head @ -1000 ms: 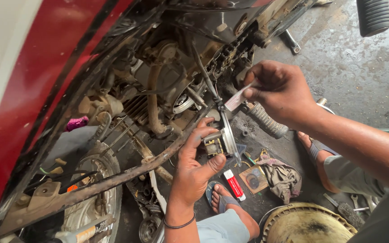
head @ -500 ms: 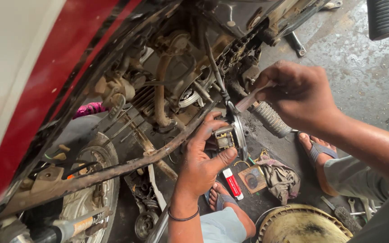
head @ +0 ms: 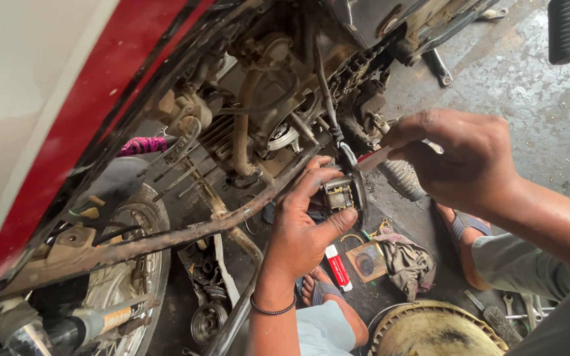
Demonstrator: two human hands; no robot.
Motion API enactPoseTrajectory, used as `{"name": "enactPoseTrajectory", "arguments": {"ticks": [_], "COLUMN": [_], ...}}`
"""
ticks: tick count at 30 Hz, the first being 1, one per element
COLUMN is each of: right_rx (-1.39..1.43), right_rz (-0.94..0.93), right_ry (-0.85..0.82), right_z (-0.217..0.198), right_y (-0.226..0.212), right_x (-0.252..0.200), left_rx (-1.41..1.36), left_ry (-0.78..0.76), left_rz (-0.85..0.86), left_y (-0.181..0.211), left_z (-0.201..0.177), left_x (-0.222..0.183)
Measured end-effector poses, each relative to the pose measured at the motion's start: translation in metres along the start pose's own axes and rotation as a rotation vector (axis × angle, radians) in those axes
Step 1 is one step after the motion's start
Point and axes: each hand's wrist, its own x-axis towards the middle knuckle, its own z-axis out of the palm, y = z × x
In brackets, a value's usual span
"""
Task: The recorder is repairing the engine components of a motorcycle, including handling the stator and related electronics.
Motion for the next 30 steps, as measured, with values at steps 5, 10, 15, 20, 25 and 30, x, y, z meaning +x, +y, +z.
{"name": "enactPoseTrajectory", "arguments": {"ticks": [5,10,15,20,25,30], "right_rx": [-0.019,-0.005,0.461,0.998,0.863,0.806], "right_rz": [-0.089,-0.247,0.311,1.026,1.131,1.347], "right_ry": [-0.009,-0.06,-0.056,0.024,-0.255,-0.446], "right_z": [-0.004,-0.013,-0.024,0.01,0.029,0.033], "right_y": [-0.011,-0.028,0.003,0.047,0.03,0.013], "right_x": [-0.003,-0.004,-0.025,-0.019,-0.009,-0.02], "left_rx": [0.064,-0.002,-0.2,-0.361,-0.395,-0.38], "left_ry": [0.029,0.042,0.046,0.039,0.041,0.073], "left_rz": [0.047,-0.024,-0.083,-0.076,-0.109,-0.1], "left_y": [-0.002,-0.007,-0.018,-0.017,-0.016,-0.02], "left_z": [0.0,-0.001,-0.006,-0.006,-0.004,-0.009], "left_x": [-0.001,-0.003,-0.006,-0.004,-0.002,-0.004]}}
